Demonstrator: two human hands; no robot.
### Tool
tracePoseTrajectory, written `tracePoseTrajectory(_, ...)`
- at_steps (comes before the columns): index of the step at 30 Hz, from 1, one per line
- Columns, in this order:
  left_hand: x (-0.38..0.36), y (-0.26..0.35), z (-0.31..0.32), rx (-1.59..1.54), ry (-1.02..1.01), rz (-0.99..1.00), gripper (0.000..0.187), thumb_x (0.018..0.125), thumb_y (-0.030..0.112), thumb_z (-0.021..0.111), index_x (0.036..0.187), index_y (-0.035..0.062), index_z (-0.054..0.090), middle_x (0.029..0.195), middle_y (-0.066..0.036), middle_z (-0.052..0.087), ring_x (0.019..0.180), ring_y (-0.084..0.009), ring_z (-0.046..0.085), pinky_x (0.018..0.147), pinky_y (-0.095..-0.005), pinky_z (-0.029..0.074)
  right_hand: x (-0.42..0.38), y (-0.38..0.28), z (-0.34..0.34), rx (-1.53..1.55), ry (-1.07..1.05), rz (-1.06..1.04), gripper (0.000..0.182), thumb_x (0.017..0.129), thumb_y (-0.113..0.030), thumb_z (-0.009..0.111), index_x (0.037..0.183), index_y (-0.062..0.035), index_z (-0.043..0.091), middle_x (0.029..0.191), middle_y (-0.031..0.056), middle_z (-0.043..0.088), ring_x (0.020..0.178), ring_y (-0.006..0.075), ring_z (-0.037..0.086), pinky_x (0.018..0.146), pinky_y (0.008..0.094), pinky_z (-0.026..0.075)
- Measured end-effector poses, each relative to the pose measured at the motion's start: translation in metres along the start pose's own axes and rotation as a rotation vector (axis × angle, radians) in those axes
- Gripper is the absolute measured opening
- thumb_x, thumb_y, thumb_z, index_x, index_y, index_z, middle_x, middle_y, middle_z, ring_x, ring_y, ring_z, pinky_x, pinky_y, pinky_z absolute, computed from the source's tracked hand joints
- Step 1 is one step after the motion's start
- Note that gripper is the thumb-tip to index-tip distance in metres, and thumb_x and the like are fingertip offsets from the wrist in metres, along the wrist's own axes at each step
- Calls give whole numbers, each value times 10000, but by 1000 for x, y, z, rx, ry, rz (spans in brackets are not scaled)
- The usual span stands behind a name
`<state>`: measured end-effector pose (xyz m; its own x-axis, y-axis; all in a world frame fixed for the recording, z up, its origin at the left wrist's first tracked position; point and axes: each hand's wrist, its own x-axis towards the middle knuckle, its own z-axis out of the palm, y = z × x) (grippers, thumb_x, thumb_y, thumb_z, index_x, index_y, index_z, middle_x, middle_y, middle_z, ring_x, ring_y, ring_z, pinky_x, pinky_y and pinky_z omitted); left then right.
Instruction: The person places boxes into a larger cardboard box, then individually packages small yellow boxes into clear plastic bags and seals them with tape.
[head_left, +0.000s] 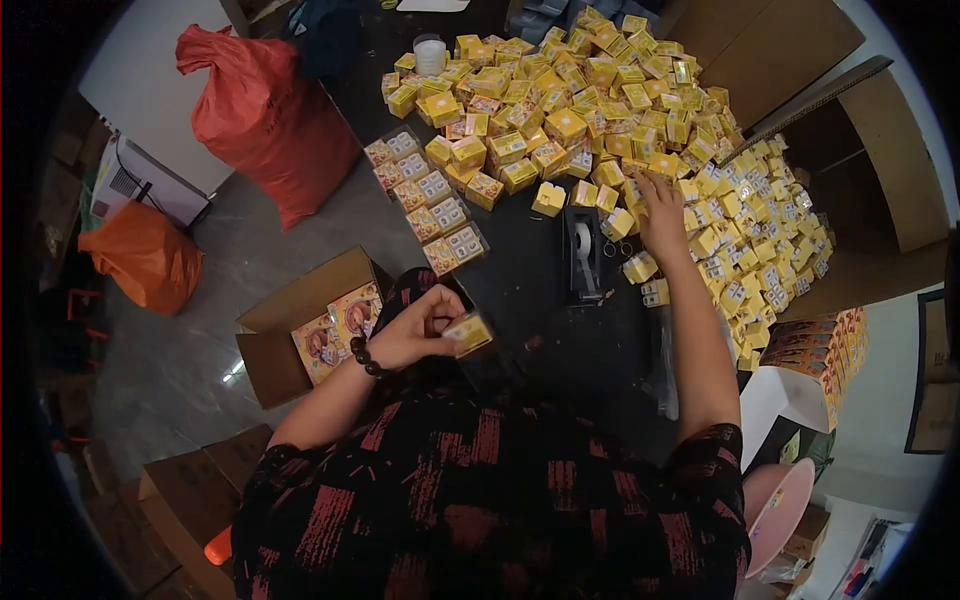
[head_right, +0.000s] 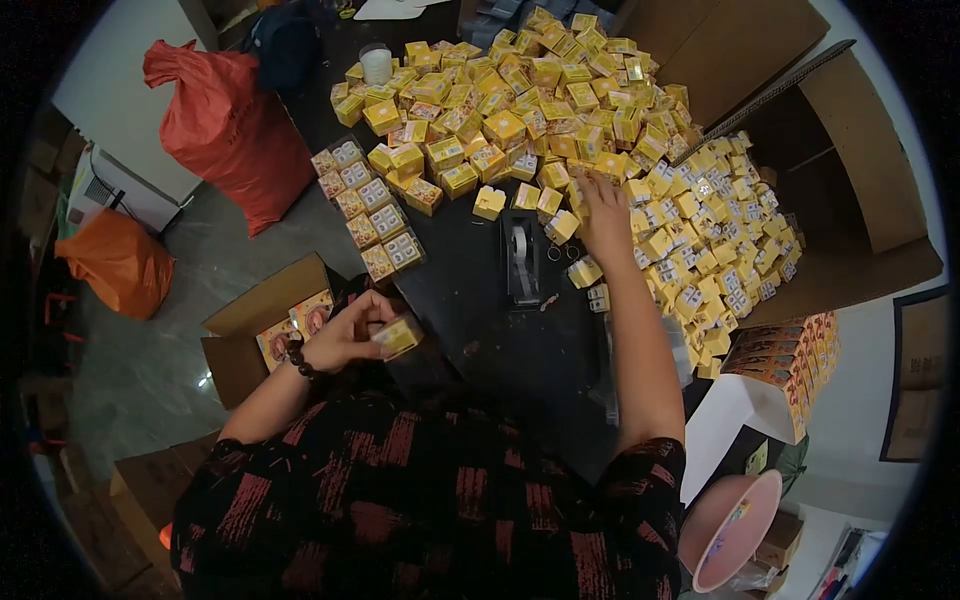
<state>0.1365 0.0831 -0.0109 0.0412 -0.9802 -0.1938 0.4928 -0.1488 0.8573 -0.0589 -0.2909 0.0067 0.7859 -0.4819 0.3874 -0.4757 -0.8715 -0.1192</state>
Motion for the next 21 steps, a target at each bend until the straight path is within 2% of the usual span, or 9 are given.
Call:
tracePoseTrajectory(4,-19,30,-24,711,-455,-309,687,726,73,741,1298,38,362,1007,-64,572,977,-153,577,829,-275,463,20,22,4,-37,-142,-78,505,710,43,630,1195,-77,558,1210,104,557,1109,355,484,945,430,409)
tracePoseTrajectory(5,-20,18,-30,684,-537,-264,650,699,113,764,1231,33,401,986,-68,586,958,-155,578,819,-282,462,19,18,-5,0,-130,-73,466,715,-22,678,1166,-58,564,1159,127,581,1102,349,491,934,428,411)
tracePoseTrajectory(8,-18,25,-17,823,-354,-212,593,678,62,779,1152,48,424,1108,-61,571,1045,-136,533,899,-305,442,14,1,-26,166,-78,57,524,735,-109,734,1215,-25,544,1171,157,573,1129,319,512,954,388,412)
tracePoseTrajectory(9,-16,19,-12,625,-200,-177,526,688,63,795,1069,53,433,1125,-70,576,1056,-168,542,911,-315,445,8,-14,-40,170,-76,52,524,735,-109,734,1215,-25,544,1171,157,573,1129,319,512,954,388,412)
tracePoseTrajectory(11,-2,16,4,556,-56,-42,525,695,73,791,1094,48,450,1089,-74,581,1033,-171,561,888,-312,456,-10,-56,-72,648,-187,164,561,768,-128,730,1277,-32,517,1172,136,576,1119,266,536,938,345,427)
tracePoseTrajectory(13,11,18,24,483,70,87,526,703,82,787,1119,43,466,1054,-78,586,1011,-174,579,866,-308,466,-34,-90,-87,878,-232,-12,632,779,-75,720,1355,-48,461,1209,99,545,1160,187,517,964,309,409)
tracePoseTrajectory(15,21,28,46,751,146,341,578,714,51,769,1204,41,463,1100,-98,574,1037,-216,583,897,-328,466,-52,-140,-116,1049,-331,108,573,759,-25,726,1289,-44,509,1221,95,555,1156,216,527,975,321,413)
tracePoseTrajectory(18,30,19,59,853,173,441,626,713,63,767,1258,44,460,1159,-122,554,1072,-277,576,931,-346,460,-66,-170,-124,861,-199,-147,460,717,4,741,1138,-44,563,1238,112,569,1134,286,546,942,362,442)
tracePoseTrajectory(21,30,20,64,910,160,502,595,715,69,762,1235,42,476,1199,-141,536,1092,-314,564,936,-361,463,-73,-174,-125,902,-225,-187,476,695,7,742,1139,-52,582,1184,108,579,1096,305,547,918,372,446)
